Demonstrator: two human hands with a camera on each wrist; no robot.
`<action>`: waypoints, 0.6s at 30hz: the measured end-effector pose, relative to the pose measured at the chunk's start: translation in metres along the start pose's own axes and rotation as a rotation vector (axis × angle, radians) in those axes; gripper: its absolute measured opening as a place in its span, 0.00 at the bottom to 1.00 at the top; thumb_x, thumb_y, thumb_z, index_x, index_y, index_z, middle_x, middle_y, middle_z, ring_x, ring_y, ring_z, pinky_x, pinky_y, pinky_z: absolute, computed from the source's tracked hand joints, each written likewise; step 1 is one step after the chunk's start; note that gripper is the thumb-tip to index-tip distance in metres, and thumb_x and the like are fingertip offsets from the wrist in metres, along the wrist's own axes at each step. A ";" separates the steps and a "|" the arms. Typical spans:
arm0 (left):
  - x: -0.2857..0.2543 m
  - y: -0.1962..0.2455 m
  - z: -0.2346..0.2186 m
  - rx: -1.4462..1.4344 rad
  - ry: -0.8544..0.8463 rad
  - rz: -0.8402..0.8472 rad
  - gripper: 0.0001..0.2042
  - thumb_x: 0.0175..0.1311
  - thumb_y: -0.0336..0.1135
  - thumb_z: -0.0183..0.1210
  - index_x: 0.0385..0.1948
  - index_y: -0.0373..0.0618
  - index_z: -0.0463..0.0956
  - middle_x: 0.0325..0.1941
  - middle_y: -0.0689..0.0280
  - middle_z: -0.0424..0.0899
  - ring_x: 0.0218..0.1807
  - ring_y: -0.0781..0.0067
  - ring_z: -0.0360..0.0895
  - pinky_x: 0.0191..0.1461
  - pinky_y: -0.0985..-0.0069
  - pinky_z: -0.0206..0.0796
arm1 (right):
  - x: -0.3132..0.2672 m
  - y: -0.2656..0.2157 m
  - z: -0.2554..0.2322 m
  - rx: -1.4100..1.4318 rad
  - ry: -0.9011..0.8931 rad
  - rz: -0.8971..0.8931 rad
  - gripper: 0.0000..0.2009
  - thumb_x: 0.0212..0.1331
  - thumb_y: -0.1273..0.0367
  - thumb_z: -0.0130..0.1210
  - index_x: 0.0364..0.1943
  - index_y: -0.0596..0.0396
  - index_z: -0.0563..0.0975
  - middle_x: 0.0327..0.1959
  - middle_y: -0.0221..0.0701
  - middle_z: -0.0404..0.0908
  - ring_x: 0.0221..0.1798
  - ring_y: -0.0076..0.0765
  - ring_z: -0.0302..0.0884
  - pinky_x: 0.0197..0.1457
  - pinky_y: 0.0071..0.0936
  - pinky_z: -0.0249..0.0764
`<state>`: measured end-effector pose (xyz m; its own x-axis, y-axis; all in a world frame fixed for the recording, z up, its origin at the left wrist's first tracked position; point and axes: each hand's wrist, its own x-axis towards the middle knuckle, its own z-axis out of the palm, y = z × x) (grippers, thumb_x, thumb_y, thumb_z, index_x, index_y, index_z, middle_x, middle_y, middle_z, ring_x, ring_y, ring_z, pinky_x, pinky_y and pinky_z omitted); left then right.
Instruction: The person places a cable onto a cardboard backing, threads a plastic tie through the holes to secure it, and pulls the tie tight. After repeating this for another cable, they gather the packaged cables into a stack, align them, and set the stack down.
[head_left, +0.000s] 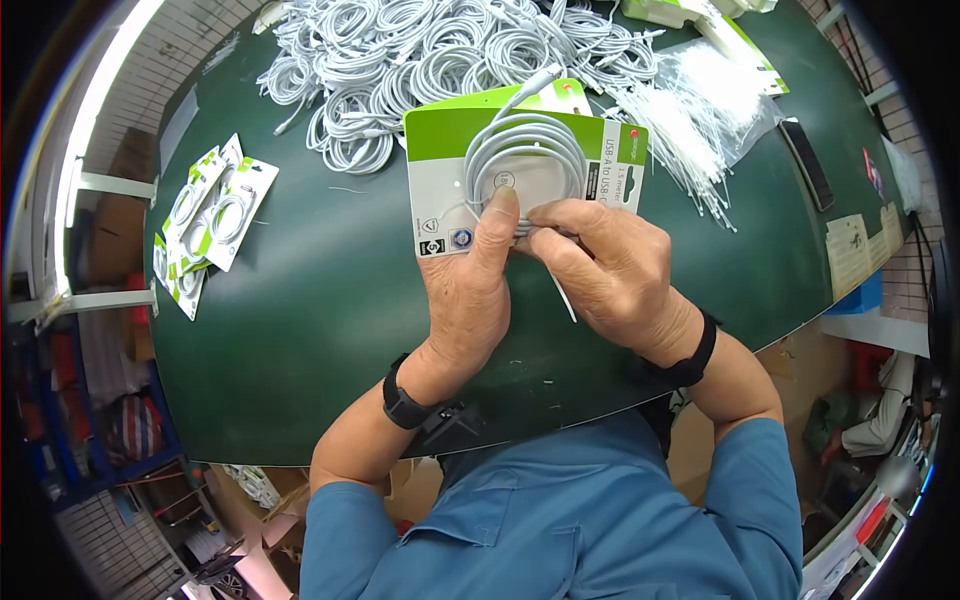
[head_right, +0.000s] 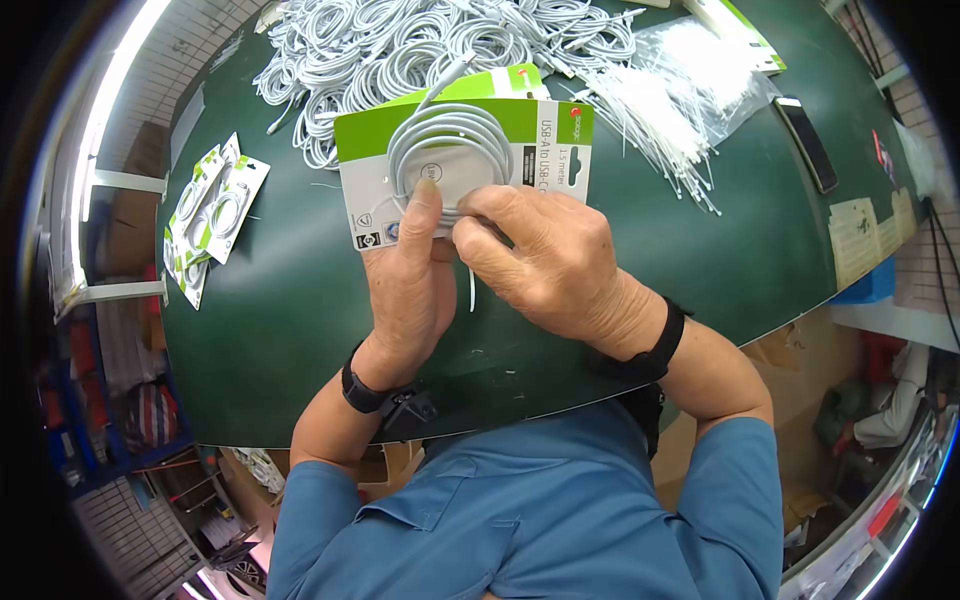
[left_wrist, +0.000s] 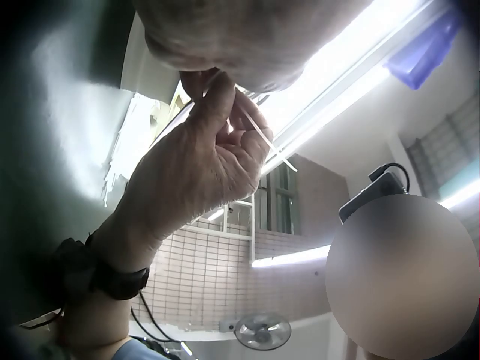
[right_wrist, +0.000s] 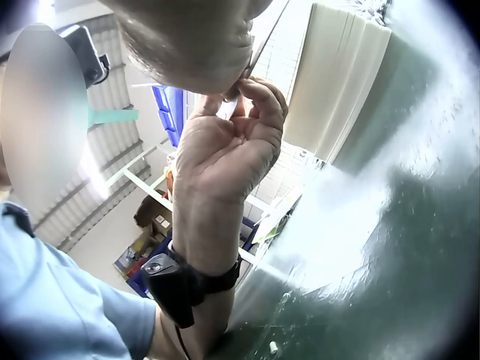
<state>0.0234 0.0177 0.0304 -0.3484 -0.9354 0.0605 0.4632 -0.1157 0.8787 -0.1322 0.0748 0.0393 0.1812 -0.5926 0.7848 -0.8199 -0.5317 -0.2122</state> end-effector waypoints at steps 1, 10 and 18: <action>0.000 -0.002 -0.001 0.008 -0.002 0.007 0.21 0.77 0.27 0.59 0.69 0.42 0.66 0.60 0.61 0.81 0.55 0.72 0.84 0.52 0.74 0.81 | 0.000 -0.002 0.000 -0.007 -0.010 0.015 0.11 0.48 0.72 0.67 0.37 0.53 0.81 0.41 0.31 0.83 0.33 0.33 0.85 0.32 0.30 0.80; 0.001 -0.001 0.006 0.067 0.022 -0.007 0.17 0.74 0.26 0.63 0.61 0.38 0.74 0.54 0.63 0.83 0.51 0.76 0.82 0.54 0.75 0.77 | -0.004 -0.005 0.005 -0.030 -0.008 0.064 0.09 0.50 0.72 0.67 0.36 0.54 0.82 0.39 0.30 0.83 0.28 0.30 0.84 0.26 0.27 0.80; 0.005 -0.005 0.004 0.072 0.059 -0.005 0.13 0.73 0.27 0.65 0.56 0.37 0.79 0.50 0.65 0.86 0.47 0.79 0.83 0.49 0.77 0.77 | -0.009 -0.001 0.008 0.002 -0.016 0.066 0.09 0.52 0.73 0.66 0.38 0.55 0.83 0.41 0.31 0.85 0.28 0.31 0.86 0.26 0.28 0.80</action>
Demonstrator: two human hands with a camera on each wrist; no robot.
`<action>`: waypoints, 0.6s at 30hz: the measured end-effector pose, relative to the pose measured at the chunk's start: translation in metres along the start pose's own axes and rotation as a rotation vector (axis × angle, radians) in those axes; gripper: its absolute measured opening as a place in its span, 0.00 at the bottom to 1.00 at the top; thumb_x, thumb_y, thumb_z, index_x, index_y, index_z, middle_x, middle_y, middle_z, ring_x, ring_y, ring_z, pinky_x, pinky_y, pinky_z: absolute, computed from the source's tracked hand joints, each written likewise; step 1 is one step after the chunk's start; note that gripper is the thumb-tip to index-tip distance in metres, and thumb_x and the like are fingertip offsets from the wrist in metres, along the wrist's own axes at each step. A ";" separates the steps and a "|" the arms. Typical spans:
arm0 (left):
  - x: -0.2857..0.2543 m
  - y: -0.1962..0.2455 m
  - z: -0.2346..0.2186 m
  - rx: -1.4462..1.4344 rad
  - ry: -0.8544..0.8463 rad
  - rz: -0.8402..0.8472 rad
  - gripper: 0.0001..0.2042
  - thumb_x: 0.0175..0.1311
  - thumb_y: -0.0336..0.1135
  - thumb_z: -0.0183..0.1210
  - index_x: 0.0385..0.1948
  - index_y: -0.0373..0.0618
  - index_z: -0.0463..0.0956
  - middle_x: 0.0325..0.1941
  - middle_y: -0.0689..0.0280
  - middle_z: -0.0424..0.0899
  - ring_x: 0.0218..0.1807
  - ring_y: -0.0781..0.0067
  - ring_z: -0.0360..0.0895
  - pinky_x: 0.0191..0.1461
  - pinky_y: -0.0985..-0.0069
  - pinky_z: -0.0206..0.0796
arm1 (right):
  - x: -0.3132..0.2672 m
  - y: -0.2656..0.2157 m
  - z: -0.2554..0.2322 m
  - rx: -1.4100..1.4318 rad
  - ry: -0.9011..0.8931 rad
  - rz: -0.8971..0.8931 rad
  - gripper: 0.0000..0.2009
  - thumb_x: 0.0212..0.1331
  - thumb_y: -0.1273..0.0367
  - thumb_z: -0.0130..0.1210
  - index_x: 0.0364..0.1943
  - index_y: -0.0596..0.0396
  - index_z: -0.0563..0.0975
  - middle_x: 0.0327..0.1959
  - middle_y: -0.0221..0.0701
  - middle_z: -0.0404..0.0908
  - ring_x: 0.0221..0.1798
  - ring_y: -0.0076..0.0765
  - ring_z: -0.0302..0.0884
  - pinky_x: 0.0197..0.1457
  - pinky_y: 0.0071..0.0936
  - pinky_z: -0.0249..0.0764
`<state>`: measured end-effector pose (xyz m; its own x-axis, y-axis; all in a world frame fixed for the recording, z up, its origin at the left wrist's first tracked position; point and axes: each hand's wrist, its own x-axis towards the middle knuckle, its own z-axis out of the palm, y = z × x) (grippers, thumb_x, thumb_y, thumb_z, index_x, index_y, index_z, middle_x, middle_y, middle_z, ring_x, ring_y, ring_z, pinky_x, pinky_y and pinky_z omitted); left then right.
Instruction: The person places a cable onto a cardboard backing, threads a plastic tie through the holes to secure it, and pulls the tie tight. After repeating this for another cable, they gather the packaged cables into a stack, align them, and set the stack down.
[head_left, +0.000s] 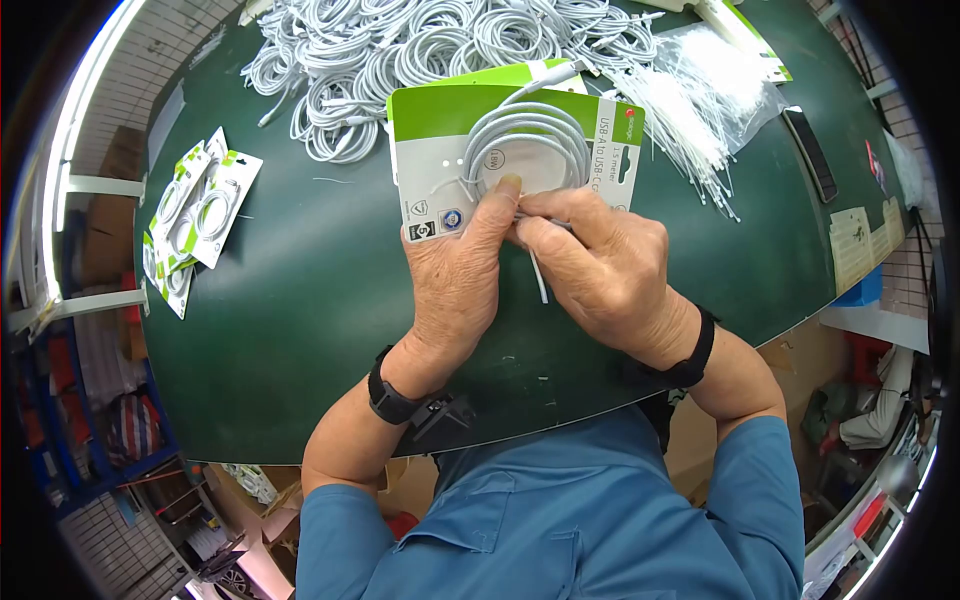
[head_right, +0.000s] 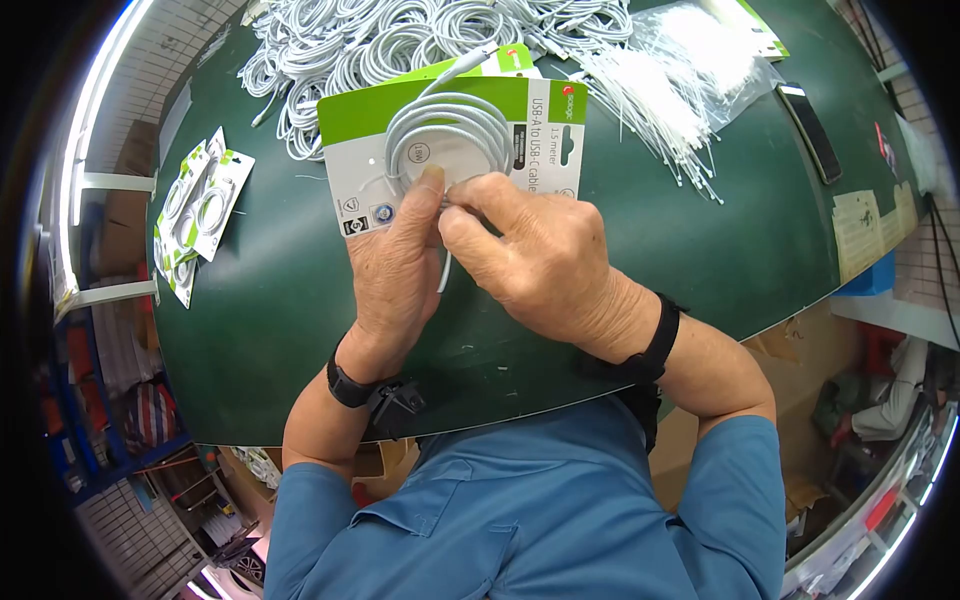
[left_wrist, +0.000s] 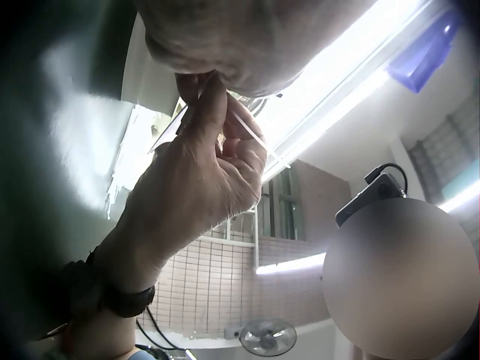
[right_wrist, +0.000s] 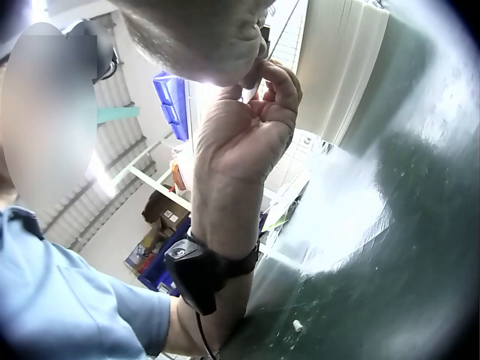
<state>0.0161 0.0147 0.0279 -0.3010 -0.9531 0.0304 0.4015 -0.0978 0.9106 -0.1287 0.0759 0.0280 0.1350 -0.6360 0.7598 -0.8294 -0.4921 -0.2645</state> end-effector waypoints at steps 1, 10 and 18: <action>0.001 0.002 -0.001 -0.001 -0.003 0.008 0.13 0.73 0.27 0.65 0.55 0.37 0.79 0.49 0.65 0.86 0.47 0.79 0.83 0.48 0.77 0.77 | 0.001 0.000 0.001 0.002 0.027 -0.015 0.09 0.52 0.73 0.66 0.38 0.56 0.83 0.42 0.32 0.85 0.29 0.31 0.86 0.26 0.28 0.81; 0.003 0.015 0.000 -0.011 -0.021 -0.005 0.15 0.73 0.27 0.66 0.58 0.40 0.77 0.50 0.66 0.85 0.46 0.80 0.82 0.46 0.77 0.76 | 0.005 -0.009 -0.001 0.051 0.081 -0.070 0.08 0.51 0.77 0.66 0.36 0.63 0.81 0.44 0.39 0.85 0.30 0.33 0.87 0.28 0.28 0.82; 0.002 0.014 0.003 -0.052 -0.013 -0.004 0.17 0.73 0.27 0.65 0.60 0.40 0.75 0.53 0.64 0.83 0.48 0.78 0.81 0.48 0.77 0.76 | 0.005 -0.015 -0.001 0.091 0.063 -0.055 0.09 0.49 0.81 0.64 0.35 0.66 0.78 0.43 0.44 0.84 0.33 0.38 0.88 0.32 0.30 0.86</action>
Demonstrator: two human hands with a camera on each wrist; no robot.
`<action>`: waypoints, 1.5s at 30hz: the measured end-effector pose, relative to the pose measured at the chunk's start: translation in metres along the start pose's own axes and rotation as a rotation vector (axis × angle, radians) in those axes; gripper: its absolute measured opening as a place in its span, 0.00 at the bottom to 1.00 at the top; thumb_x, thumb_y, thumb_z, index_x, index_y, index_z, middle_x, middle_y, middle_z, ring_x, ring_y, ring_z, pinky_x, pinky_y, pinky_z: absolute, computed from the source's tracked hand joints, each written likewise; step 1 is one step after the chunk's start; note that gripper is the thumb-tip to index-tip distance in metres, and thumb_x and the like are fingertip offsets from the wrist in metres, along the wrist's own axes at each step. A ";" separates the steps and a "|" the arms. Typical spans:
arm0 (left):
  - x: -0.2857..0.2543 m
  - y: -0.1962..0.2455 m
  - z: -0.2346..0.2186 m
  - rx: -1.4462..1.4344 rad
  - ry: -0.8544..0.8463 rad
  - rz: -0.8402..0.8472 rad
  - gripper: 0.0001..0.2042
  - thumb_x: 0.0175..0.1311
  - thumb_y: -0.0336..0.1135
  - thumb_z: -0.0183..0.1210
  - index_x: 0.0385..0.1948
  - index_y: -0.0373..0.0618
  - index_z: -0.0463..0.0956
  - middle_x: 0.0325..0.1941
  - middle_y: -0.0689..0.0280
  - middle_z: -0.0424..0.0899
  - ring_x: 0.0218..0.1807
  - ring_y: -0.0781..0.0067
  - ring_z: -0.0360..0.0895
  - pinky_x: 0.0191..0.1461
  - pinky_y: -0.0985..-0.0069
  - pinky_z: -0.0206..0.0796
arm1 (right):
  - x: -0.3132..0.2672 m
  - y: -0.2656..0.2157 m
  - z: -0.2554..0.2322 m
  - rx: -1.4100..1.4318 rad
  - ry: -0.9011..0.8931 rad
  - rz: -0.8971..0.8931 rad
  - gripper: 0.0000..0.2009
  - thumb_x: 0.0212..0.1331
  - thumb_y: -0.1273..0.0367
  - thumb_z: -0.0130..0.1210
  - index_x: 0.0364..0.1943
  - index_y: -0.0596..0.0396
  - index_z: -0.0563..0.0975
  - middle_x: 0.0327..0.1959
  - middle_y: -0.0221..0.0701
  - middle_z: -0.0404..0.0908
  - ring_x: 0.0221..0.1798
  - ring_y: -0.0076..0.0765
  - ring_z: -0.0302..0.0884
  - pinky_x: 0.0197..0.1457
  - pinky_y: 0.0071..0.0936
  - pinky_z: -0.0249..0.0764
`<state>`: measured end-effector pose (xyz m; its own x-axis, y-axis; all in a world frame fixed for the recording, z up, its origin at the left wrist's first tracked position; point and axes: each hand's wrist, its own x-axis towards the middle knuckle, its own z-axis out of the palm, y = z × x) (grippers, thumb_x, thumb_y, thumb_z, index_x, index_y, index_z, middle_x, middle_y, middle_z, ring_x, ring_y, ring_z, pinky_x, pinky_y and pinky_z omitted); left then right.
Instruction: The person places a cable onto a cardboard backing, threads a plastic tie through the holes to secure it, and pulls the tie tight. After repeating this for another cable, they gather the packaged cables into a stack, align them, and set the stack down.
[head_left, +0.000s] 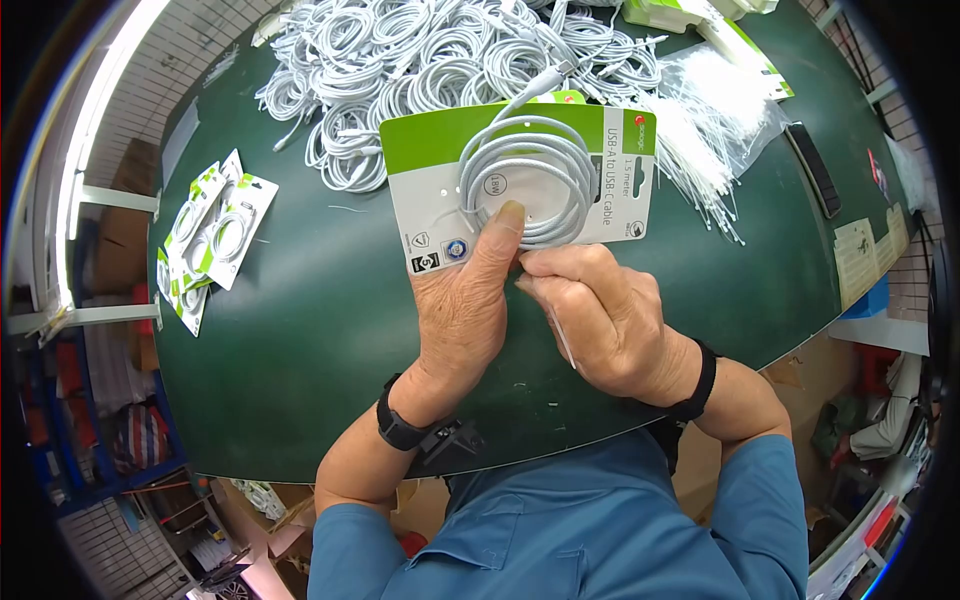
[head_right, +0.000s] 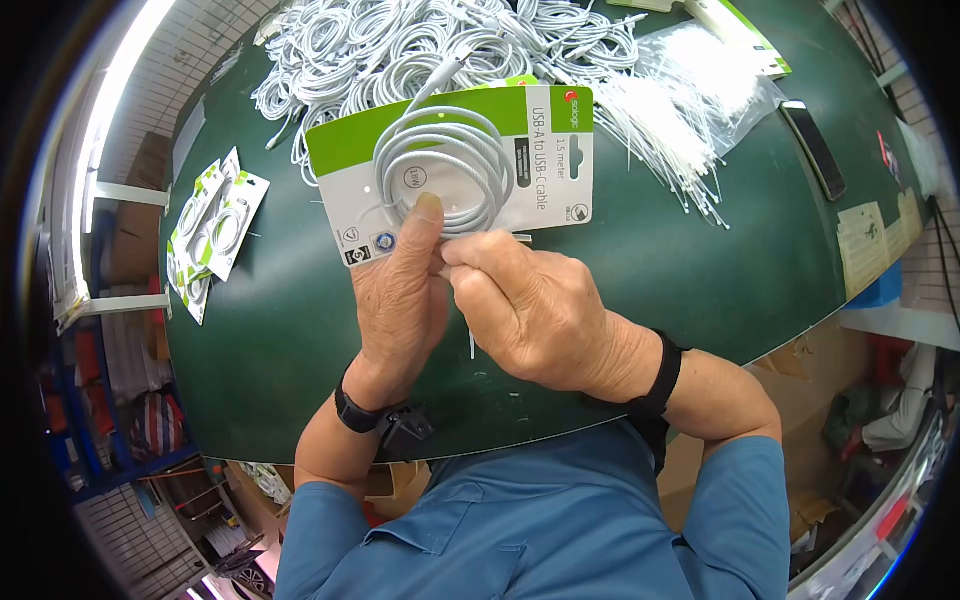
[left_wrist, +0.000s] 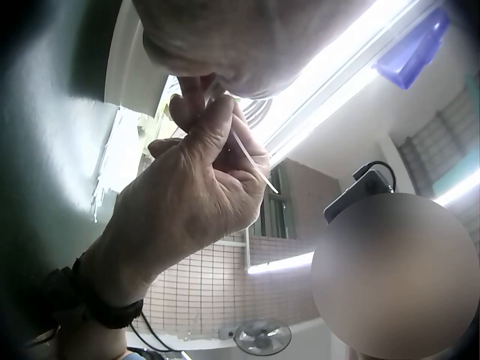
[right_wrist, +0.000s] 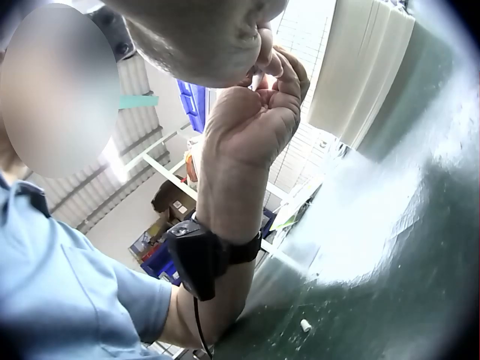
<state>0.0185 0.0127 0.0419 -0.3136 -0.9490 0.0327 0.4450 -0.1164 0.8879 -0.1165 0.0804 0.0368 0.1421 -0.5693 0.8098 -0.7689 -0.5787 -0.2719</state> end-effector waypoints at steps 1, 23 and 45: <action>0.000 0.000 0.001 0.009 0.000 0.011 0.17 0.74 0.27 0.65 0.60 0.39 0.74 0.53 0.64 0.83 0.49 0.78 0.81 0.48 0.76 0.76 | 0.000 0.000 0.000 0.013 0.001 -0.002 0.09 0.49 0.81 0.64 0.35 0.66 0.78 0.43 0.44 0.84 0.34 0.39 0.88 0.32 0.30 0.86; -0.005 -0.006 -0.003 0.031 -0.033 -0.084 0.21 0.75 0.26 0.62 0.67 0.41 0.69 0.59 0.61 0.81 0.56 0.71 0.83 0.57 0.69 0.78 | 0.001 0.005 -0.005 0.355 0.135 0.409 0.11 0.58 0.78 0.73 0.42 0.58 0.81 0.34 0.34 0.90 0.34 0.34 0.90 0.30 0.25 0.82; -0.008 -0.018 0.003 -0.010 -0.014 -0.122 0.12 0.74 0.33 0.66 0.53 0.37 0.82 0.44 0.65 0.88 0.33 0.78 0.83 0.35 0.79 0.78 | 0.010 0.048 -0.013 -0.133 0.002 -0.078 0.20 0.47 0.76 0.67 0.50 0.55 0.86 0.40 0.31 0.87 0.37 0.36 0.80 0.37 0.31 0.80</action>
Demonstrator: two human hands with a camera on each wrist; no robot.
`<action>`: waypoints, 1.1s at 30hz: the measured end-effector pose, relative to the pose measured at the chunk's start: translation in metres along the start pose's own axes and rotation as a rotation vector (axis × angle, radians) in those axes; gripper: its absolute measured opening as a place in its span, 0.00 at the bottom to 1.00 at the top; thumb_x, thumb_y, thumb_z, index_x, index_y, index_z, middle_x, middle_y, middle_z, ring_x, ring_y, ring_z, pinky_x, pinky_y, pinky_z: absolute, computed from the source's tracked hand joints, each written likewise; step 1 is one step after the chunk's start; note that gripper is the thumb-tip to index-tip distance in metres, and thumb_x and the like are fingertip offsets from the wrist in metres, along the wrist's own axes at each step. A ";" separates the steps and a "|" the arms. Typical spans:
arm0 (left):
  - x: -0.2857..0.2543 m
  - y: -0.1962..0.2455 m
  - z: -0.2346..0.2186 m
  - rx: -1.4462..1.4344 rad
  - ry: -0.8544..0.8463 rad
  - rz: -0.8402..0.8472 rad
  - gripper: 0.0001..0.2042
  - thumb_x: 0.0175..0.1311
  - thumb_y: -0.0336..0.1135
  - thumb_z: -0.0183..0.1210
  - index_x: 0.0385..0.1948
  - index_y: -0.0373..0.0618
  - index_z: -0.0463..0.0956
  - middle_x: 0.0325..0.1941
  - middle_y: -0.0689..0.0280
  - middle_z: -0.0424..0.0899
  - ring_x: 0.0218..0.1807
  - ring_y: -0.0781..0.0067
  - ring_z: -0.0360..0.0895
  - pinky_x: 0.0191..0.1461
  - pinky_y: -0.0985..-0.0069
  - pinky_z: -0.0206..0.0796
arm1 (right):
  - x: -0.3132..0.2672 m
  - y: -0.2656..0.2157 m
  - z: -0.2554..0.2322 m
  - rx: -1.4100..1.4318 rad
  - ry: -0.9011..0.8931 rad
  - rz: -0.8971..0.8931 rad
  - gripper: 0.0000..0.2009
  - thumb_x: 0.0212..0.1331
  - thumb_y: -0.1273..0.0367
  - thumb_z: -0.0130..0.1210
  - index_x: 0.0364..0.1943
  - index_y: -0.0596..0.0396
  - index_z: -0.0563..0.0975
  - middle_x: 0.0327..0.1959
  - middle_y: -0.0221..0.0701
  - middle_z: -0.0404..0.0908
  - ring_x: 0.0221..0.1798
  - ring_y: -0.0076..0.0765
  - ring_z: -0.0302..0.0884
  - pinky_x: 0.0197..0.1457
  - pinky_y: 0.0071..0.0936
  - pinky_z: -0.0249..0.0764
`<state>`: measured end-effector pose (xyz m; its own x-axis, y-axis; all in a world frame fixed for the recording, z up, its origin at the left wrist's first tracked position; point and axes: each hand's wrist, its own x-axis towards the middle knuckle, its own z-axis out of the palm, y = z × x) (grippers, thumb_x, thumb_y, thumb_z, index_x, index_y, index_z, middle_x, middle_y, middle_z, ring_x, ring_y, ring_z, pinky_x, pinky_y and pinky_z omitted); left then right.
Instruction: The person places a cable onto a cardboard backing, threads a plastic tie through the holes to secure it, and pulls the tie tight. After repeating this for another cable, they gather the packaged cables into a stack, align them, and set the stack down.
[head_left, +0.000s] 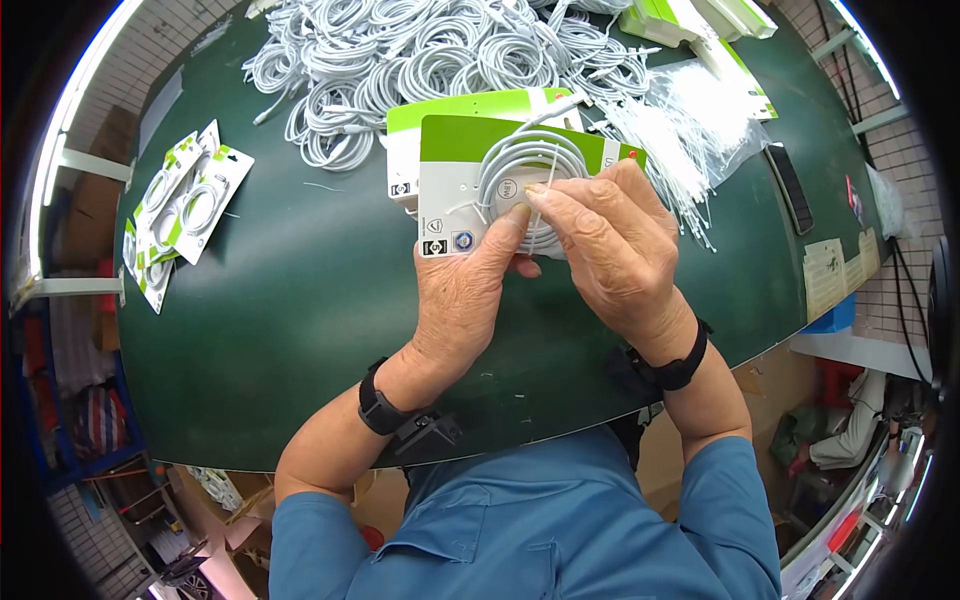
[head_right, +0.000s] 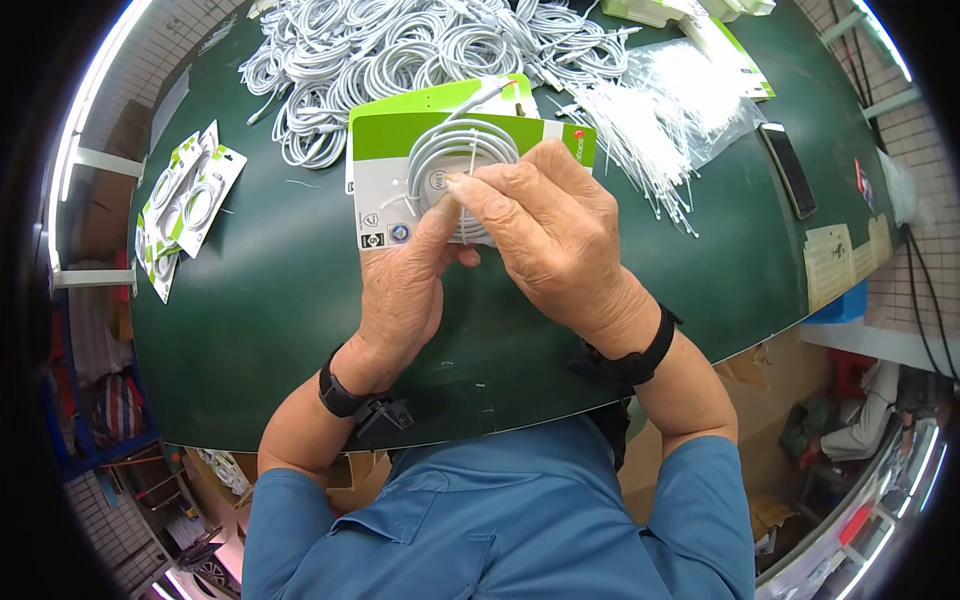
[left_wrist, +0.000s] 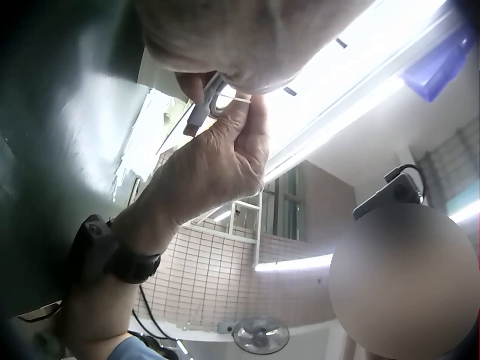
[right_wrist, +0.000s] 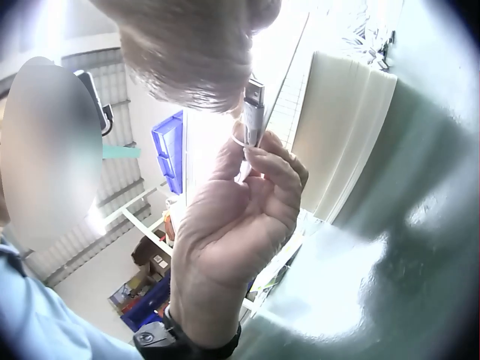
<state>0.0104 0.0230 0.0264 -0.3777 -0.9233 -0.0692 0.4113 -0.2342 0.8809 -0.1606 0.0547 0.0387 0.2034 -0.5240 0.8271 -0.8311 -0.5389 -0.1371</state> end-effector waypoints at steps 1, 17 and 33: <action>0.000 0.000 -0.001 0.001 -0.001 -0.007 0.12 0.74 0.33 0.66 0.52 0.37 0.82 0.43 0.65 0.88 0.33 0.78 0.83 0.35 0.79 0.78 | 0.000 -0.001 -0.003 0.018 -0.016 0.010 0.21 0.47 0.76 0.67 0.50 0.55 0.86 0.41 0.30 0.86 0.37 0.36 0.80 0.38 0.31 0.80; -0.003 0.013 0.001 -0.065 -0.009 0.062 0.12 0.73 0.30 0.67 0.53 0.36 0.80 0.42 0.63 0.87 0.34 0.77 0.84 0.36 0.78 0.78 | 0.000 -0.022 -0.031 0.071 -0.022 -0.091 0.23 0.42 0.76 0.75 0.50 0.50 0.88 0.47 0.28 0.87 0.40 0.31 0.82 0.38 0.26 0.79; -0.002 0.012 0.001 -0.081 -0.004 0.056 0.13 0.72 0.29 0.67 0.53 0.36 0.79 0.43 0.62 0.87 0.34 0.77 0.84 0.34 0.77 0.79 | -0.001 -0.018 -0.016 0.052 0.049 -0.055 0.21 0.42 0.76 0.75 0.45 0.50 0.87 0.41 0.26 0.88 0.35 0.30 0.81 0.34 0.26 0.75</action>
<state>0.0153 0.0222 0.0374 -0.3556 -0.9344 -0.0187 0.4979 -0.2064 0.8423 -0.1541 0.0758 0.0493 0.2213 -0.4601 0.8599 -0.7910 -0.6004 -0.1177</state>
